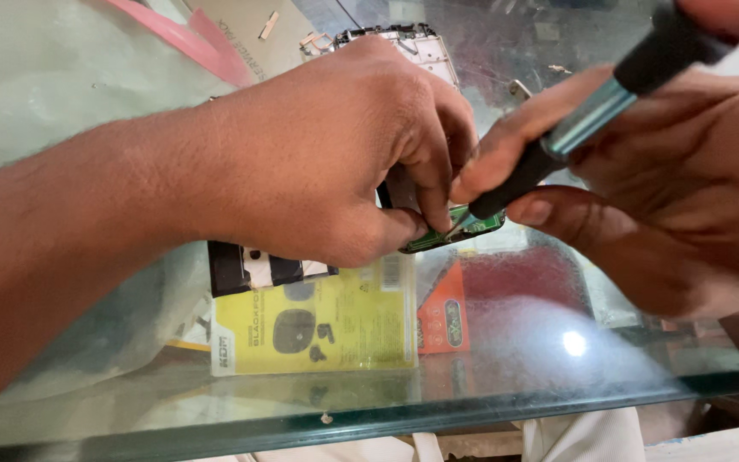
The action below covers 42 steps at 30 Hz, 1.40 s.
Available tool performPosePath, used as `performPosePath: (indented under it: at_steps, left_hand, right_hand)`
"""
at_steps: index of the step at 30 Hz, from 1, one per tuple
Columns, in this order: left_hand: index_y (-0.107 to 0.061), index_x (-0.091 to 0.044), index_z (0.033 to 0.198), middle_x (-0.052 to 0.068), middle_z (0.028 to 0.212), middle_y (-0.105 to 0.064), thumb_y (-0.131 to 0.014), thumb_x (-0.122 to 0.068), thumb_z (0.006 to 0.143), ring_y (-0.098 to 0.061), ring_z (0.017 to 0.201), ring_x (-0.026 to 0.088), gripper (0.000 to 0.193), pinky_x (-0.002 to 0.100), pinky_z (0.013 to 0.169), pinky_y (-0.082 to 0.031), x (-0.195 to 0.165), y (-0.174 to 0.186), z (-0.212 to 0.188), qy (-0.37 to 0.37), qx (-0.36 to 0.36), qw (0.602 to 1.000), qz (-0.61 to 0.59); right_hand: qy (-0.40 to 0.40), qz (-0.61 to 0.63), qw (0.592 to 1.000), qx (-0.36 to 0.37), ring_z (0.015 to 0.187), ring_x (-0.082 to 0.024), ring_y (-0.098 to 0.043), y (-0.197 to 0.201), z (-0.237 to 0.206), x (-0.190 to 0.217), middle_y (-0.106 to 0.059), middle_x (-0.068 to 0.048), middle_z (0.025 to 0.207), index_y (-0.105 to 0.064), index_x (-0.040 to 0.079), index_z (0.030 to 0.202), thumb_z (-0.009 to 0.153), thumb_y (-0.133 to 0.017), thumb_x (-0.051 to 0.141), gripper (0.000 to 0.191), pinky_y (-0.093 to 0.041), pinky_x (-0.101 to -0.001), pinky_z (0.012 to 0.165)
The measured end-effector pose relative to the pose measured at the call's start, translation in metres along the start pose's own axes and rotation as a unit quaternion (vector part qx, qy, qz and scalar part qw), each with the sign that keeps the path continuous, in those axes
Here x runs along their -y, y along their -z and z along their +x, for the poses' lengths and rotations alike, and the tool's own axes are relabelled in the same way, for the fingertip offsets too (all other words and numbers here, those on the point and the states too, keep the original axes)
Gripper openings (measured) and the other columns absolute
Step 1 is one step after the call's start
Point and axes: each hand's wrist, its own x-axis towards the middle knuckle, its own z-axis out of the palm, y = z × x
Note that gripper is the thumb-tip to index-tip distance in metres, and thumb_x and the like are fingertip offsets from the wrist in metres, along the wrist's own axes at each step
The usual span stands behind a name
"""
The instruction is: The person repairs a disassembled smartphone on a glass workbench. They hold the phone frame and green circuit board steady with one hand while using a soldering iron to work on board contacts, occasionally repositioning the board and using a screwdriver and tweezers among the scattered tools and parts.
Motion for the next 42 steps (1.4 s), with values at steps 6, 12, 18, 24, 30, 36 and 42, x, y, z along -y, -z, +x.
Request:
performPosePath:
  at_steps: [6, 12, 18, 24, 30, 36, 42]
  left_hand:
    - [-0.081, -0.01, 0.086, 0.006, 0.09, -0.076, -0.067, -0.003, 0.066, -0.073, 0.078, 0.019, 0.025, 0.032, 0.075, -0.058, 0.0, 0.0, -0.001, 0.031, 0.013, 0.999, -0.007]
    - [-0.08, -0.008, 0.089, 0.007, 0.091, -0.075, -0.068, 0.001, 0.065, -0.073, 0.086, 0.02, 0.028, 0.033, 0.077, -0.057, 0.002, 0.003, 0.0, -0.005, 0.016, 1.0, -0.025]
    - [-0.08, -0.008, 0.094, 0.008, 0.099, -0.074, -0.059, 0.007, 0.059, -0.072, 0.087, 0.019, 0.043, 0.03, 0.074, -0.058, 0.002, 0.009, -0.002, 0.013, 0.051, 0.997, -0.062]
    - [-0.081, -0.008, 0.095, 0.008, 0.098, -0.074, -0.06, 0.006, 0.059, -0.072, 0.084, 0.019, 0.044, 0.03, 0.072, -0.057, 0.001, 0.008, -0.002, 0.018, 0.06, 0.997, -0.052]
    - [-0.079, -0.006, 0.088, 0.007, 0.094, -0.072, -0.061, 0.004, 0.058, -0.071, 0.077, 0.019, 0.036, 0.031, 0.067, -0.056, 0.0, 0.003, -0.002, 0.016, 0.053, 0.997, -0.061]
    - [-0.079, -0.006, 0.085, 0.006, 0.091, -0.071, -0.062, 0.003, 0.06, -0.07, 0.074, 0.02, 0.031, 0.032, 0.066, -0.055, 0.001, 0.003, -0.001, 0.015, 0.062, 0.997, -0.036]
    - [-0.079, -0.004, 0.088, 0.008, 0.092, -0.071, -0.062, 0.003, 0.06, -0.07, 0.076, 0.022, 0.033, 0.033, 0.066, -0.056, 0.002, 0.003, -0.001, -0.008, 0.046, 0.998, -0.048]
  right_hand:
    - [0.019, 0.048, 0.998, -0.042, 0.102, -0.021, -0.078, 0.015, -0.003, -0.024, -0.073, -0.011, 0.101, -0.059, 0.001, 0.112, 0.101, -0.066, 0.014, 0.018, -0.066, -0.0327, 0.094]
    - [0.061, -0.007, 0.996, -0.058, 0.101, -0.023, -0.076, 0.007, -0.005, -0.025, -0.066, -0.013, 0.096, -0.051, 0.001, 0.119, 0.097, -0.069, 0.028, 0.039, -0.065, -0.0338, 0.093]
    - [0.053, -0.038, 0.996, -0.056, 0.101, -0.022, -0.077, 0.006, -0.012, -0.02, -0.066, -0.012, 0.1, -0.051, 0.001, 0.117, 0.094, -0.069, 0.029, 0.04, -0.063, -0.0346, 0.091]
    - [0.091, -0.048, 0.994, -0.033, 0.095, -0.02, -0.077, 0.004, -0.005, -0.016, -0.071, -0.012, 0.095, -0.052, 0.0, 0.115, 0.089, -0.072, 0.024, 0.041, -0.067, -0.0315, 0.085]
    - [0.127, -0.054, 0.99, 0.007, 0.092, -0.019, -0.078, 0.002, 0.004, -0.011, -0.073, -0.012, 0.092, -0.061, -0.002, 0.107, 0.086, -0.076, 0.018, 0.032, -0.066, -0.0322, 0.087]
    - [0.124, -0.042, 0.991, -0.005, 0.092, -0.02, -0.078, -0.002, 0.005, -0.005, -0.073, -0.014, 0.095, -0.061, -0.004, 0.107, 0.087, -0.075, 0.013, 0.029, -0.066, -0.0332, 0.092]
    - [0.111, -0.012, 0.993, -0.037, 0.097, -0.025, -0.078, -0.01, 0.003, -0.005, -0.07, -0.019, 0.1, -0.046, -0.009, 0.118, 0.083, -0.074, 0.005, 0.047, -0.064, -0.0386, 0.094]
